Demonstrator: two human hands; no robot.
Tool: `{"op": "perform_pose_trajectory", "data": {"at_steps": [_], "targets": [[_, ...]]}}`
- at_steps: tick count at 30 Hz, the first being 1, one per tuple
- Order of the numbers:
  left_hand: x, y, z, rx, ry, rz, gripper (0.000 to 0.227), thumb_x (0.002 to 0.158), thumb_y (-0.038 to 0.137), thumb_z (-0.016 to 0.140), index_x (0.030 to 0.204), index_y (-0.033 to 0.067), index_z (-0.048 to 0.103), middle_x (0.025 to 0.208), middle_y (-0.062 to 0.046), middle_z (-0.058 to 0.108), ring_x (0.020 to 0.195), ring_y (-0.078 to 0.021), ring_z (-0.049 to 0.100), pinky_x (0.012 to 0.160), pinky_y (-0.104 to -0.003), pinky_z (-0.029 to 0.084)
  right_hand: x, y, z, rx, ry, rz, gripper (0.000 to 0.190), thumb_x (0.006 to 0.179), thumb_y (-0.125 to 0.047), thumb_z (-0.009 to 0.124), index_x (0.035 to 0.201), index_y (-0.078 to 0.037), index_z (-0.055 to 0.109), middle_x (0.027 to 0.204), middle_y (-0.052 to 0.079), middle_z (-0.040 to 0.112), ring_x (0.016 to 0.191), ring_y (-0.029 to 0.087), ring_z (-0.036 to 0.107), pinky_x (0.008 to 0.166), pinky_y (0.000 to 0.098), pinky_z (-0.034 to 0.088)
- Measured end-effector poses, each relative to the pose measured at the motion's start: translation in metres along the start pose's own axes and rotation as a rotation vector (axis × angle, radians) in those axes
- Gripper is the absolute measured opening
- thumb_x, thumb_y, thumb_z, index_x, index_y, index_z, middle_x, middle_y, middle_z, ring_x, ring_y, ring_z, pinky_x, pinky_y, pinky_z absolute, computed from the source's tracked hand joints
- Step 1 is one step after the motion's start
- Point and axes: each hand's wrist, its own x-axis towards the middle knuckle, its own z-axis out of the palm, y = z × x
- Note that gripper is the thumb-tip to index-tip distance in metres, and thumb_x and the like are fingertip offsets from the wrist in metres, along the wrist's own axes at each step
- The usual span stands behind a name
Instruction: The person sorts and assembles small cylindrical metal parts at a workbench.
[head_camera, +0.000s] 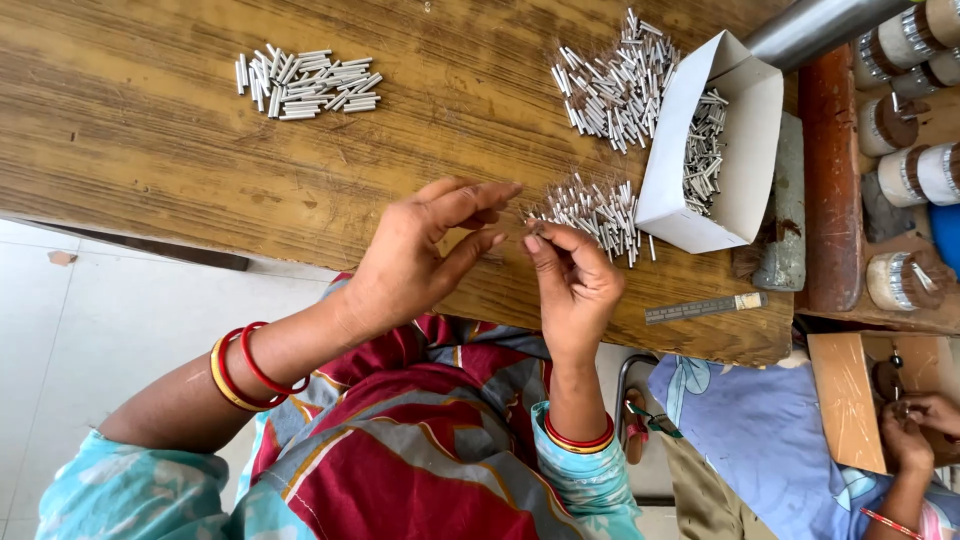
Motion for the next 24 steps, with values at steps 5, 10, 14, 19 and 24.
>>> {"op": "perform_pose_trajectory", "data": {"at_steps": [5,10,14,19,24], "targets": [[0.005,0.002,-0.009,0.21,-0.034,-0.018,0.036,0.09,0.01,0.08,0.125,0.0054,0.071,0.101,-0.013,0.074,0.092,-0.0222,0.076,0.079,-0.032,0.059,0.0,-0.016,0.004,-0.3,-0.035,-0.194,0.02,0.098,0.009,0.074,0.116,0.0,0.074,0.113,0.009,0.067,0.103,0.013,0.066,0.089,0.0263,0.057],[0.006,-0.003,-0.007,0.145,-0.044,-0.04,0.018,0.093,0.01,0.076,0.109,0.0043,0.075,0.094,-0.01,0.077,0.084,-0.0184,0.079,0.073,-0.029,0.062,0.0,-0.017,0.006,-0.215,-0.022,-0.165,0.016,0.097,0.01,0.074,0.108,0.0,0.068,0.107,0.006,0.069,0.099,0.012,0.067,0.089,0.025,0.057],[0.006,-0.007,-0.007,0.104,-0.059,-0.087,0.013,0.094,0.009,0.074,0.106,0.004,0.075,0.092,-0.008,0.078,0.083,-0.016,0.079,0.072,-0.028,0.062,-0.001,-0.015,0.006,-0.215,-0.025,-0.167,0.017,0.096,0.011,0.074,0.107,0.001,0.066,0.106,0.006,0.069,0.099,0.013,0.067,0.091,0.0263,0.057],[0.007,-0.009,-0.006,0.087,-0.085,-0.067,0.01,0.093,0.006,0.073,0.103,0.0037,0.075,0.093,-0.008,0.079,0.083,-0.0151,0.078,0.073,-0.028,0.062,-0.005,-0.011,0.007,-0.168,-0.019,-0.146,0.016,0.097,0.011,0.074,0.104,0.0,0.064,0.104,0.007,0.07,0.099,0.013,0.068,0.092,0.0265,0.057],[0.004,-0.01,-0.007,0.017,-0.045,-0.046,0.017,0.094,0.004,0.074,0.111,0.0036,0.073,0.098,-0.009,0.077,0.09,-0.0166,0.077,0.078,-0.029,0.062,-0.004,-0.011,0.007,-0.096,-0.002,-0.116,0.019,0.097,0.009,0.074,0.107,0.0,0.061,0.105,0.009,0.07,0.099,0.012,0.067,0.092,0.0255,0.056]]}}
